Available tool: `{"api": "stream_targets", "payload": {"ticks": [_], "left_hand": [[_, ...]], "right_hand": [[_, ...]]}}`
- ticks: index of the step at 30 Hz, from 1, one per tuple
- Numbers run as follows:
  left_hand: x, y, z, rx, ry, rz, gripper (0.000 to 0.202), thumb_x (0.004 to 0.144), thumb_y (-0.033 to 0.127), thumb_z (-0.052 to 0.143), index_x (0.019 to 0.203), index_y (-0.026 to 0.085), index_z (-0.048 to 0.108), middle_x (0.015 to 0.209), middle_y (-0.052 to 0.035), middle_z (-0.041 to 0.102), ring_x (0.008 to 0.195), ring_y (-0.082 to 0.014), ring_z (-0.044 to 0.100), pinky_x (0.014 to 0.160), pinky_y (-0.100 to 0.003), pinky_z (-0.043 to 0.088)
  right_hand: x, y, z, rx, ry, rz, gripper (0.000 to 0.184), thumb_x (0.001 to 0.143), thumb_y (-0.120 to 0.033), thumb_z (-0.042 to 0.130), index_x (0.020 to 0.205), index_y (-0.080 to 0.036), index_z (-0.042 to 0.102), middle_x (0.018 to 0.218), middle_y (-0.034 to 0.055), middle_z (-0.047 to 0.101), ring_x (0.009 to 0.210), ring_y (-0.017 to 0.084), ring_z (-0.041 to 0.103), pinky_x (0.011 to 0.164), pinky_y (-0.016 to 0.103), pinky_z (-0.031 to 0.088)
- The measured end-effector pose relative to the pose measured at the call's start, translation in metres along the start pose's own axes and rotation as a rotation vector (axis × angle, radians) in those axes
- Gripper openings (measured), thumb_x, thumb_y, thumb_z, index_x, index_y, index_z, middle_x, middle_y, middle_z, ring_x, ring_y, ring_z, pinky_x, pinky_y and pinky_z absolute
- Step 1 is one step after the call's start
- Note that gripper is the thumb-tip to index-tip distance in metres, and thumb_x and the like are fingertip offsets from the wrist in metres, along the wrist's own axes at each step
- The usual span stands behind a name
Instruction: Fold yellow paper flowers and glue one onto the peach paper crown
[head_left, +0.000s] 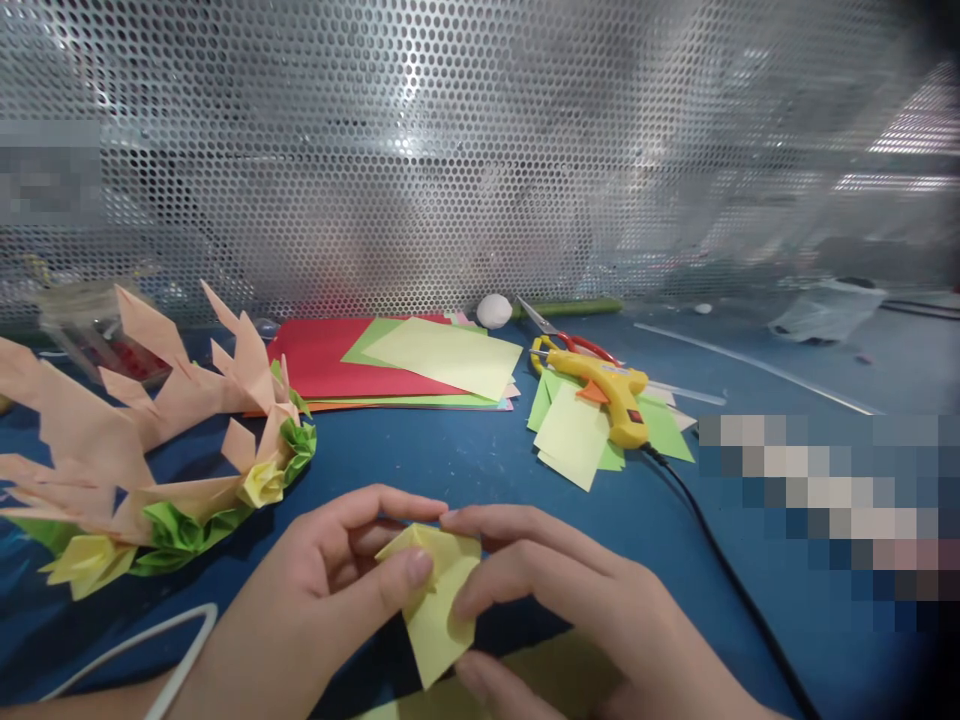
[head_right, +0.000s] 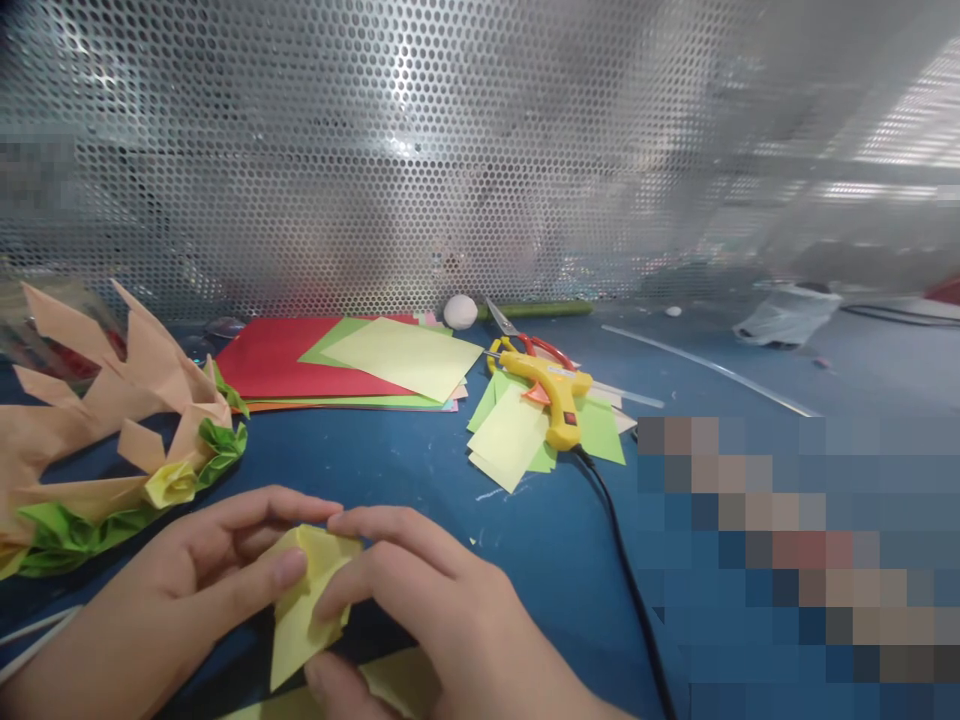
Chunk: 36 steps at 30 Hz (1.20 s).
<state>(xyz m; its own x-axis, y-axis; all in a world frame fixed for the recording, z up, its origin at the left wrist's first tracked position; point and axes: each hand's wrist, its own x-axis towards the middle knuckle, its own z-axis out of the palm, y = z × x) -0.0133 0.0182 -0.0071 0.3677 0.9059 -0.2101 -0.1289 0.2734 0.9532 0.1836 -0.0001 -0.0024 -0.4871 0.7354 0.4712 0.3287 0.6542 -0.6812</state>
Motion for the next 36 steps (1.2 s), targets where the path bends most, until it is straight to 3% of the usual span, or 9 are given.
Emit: {"api": "stream_targets", "payload": {"ticks": [8, 12, 16, 20, 29, 32, 36], "left_hand": [[-0.002, -0.004, 0.0, -0.062, 0.014, 0.001, 0.019, 0.075, 0.032, 0.079, 0.092, 0.027, 0.075, 0.071, 0.0025, 0.078, 0.065, -0.0126, 0.068, 0.06, -0.017, 0.055], [-0.001, -0.002, 0.002, 0.034, 0.081, 0.024, 0.01, 0.077, 0.024, 0.075, 0.083, 0.031, 0.08, 0.083, 0.0035, 0.079, 0.076, -0.0153, 0.072, 0.066, -0.016, 0.058], [-0.001, -0.002, 0.004, 0.151, 0.135, 0.074, 0.02, 0.076, 0.015, 0.069, 0.071, 0.03, 0.08, 0.076, 0.0038, 0.08, 0.073, -0.016, 0.074, 0.062, -0.014, 0.058], [-0.004, -0.004, 0.004, 0.291, 0.156, 0.139, 0.025, 0.072, 0.011, 0.068, 0.072, 0.031, 0.081, 0.077, 0.0035, 0.081, 0.077, -0.0163, 0.075, 0.07, -0.013, 0.058], [-0.007, -0.004, 0.004, 0.296, -0.014, 0.112, 0.03, 0.077, 0.012, 0.066, 0.09, 0.035, 0.08, 0.099, 0.0016, 0.079, 0.097, -0.0227, 0.073, 0.089, -0.027, 0.057], [-0.009, -0.001, 0.011, 0.235, -0.049, 0.161, 0.031, 0.077, 0.013, 0.066, 0.087, 0.039, 0.079, 0.096, 0.0031, 0.08, 0.091, -0.0226, 0.075, 0.082, -0.026, 0.06], [-0.012, -0.001, 0.017, 0.277, 0.096, 0.25, 0.03, 0.069, 0.012, 0.069, 0.074, 0.039, 0.08, 0.085, 0.0027, 0.081, 0.076, -0.0215, 0.077, 0.067, -0.021, 0.061]], "right_hand": [[-0.012, 0.006, 0.001, -0.19, -0.064, -0.026, 0.02, 0.078, -0.014, 0.073, 0.091, -0.027, 0.065, 0.135, 0.0054, 0.054, 0.124, 0.018, 0.055, 0.098, 0.019, 0.047], [-0.013, 0.006, 0.004, -0.225, 0.001, -0.018, 0.014, 0.081, -0.017, 0.069, 0.09, -0.026, 0.064, 0.125, 0.0054, 0.058, 0.118, 0.014, 0.059, 0.098, 0.017, 0.046], [-0.012, 0.008, 0.005, -0.246, 0.024, -0.025, 0.007, 0.083, -0.02, 0.068, 0.088, -0.024, 0.065, 0.122, 0.0084, 0.059, 0.117, 0.015, 0.06, 0.094, 0.016, 0.049], [-0.009, 0.008, 0.003, -0.246, 0.072, -0.06, 0.011, 0.08, -0.013, 0.068, 0.085, -0.022, 0.067, 0.11, 0.0077, 0.065, 0.109, 0.015, 0.064, 0.087, 0.016, 0.052], [-0.004, 0.004, 0.004, -0.108, 0.044, 0.084, 0.014, 0.078, -0.004, 0.059, 0.078, -0.018, 0.061, 0.098, 0.0065, 0.058, 0.088, 0.012, 0.066, 0.079, 0.017, 0.054], [-0.004, 0.002, 0.005, -0.076, 0.07, 0.062, 0.018, 0.075, 0.0, 0.057, 0.076, -0.019, 0.057, 0.087, 0.0025, 0.059, 0.076, 0.01, 0.065, 0.071, 0.015, 0.054], [-0.006, 0.003, 0.007, -0.093, 0.102, 0.026, 0.022, 0.073, 0.002, 0.056, 0.074, -0.019, 0.054, 0.08, -0.0005, 0.058, 0.075, 0.009, 0.065, 0.066, 0.011, 0.052]]}}
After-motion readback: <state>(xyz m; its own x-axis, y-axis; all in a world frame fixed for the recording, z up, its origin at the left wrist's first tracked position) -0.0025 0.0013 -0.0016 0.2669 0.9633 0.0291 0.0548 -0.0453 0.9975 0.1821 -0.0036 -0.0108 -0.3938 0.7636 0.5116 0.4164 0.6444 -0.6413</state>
